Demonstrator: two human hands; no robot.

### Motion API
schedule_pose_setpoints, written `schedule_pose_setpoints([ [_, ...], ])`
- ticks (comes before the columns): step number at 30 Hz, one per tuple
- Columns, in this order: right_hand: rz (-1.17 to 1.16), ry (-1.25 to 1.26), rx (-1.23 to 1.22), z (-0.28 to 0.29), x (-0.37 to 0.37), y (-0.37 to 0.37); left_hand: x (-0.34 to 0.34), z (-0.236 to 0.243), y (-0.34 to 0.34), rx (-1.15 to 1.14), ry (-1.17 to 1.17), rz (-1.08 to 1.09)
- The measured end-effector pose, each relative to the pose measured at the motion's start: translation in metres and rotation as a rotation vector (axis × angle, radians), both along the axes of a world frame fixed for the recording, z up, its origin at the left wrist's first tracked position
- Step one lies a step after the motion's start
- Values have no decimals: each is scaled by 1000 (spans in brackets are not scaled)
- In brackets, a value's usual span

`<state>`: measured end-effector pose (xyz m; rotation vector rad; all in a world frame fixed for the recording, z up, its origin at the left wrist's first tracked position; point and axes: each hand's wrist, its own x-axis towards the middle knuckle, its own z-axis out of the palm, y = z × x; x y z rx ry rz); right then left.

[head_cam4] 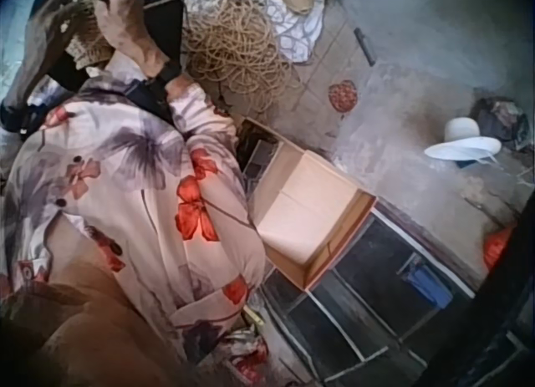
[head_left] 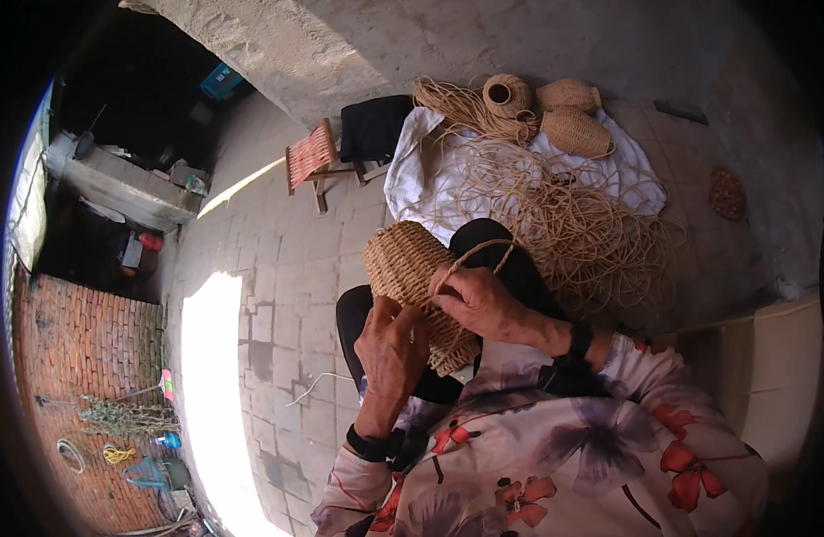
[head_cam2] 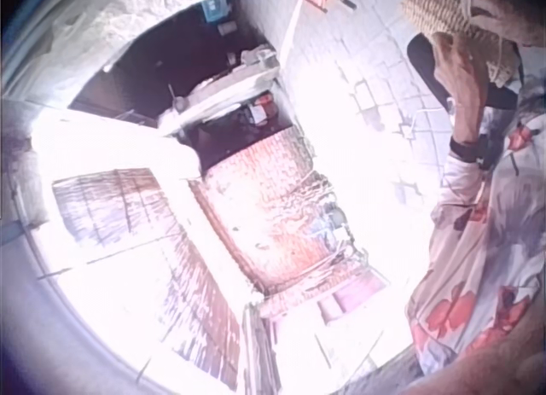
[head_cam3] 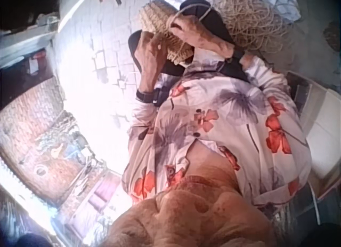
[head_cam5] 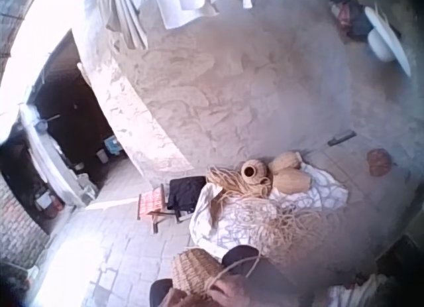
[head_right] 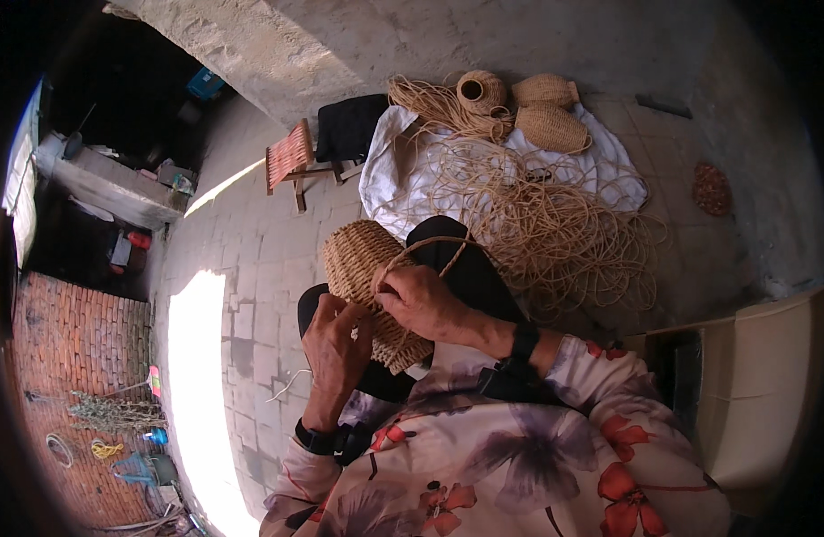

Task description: The recorder is weaving a small basket using flexible straw or plant fibers.

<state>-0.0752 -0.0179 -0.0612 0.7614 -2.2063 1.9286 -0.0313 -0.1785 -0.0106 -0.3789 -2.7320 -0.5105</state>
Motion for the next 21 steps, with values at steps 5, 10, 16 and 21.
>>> schedule_pose_setpoints([
  [5,-30,124,79,-6,-3,-11,-5,2,-2,69,-6,-42],
  [10,-100,265,197,-14,-3,-18,-3,7,9,344,-97,44],
  [16,-112,300,276,-13,-2,-18,-5,0,7,243,-51,20],
  [21,-64,117,151,2,-4,15,-1,-5,2,301,-108,43],
])
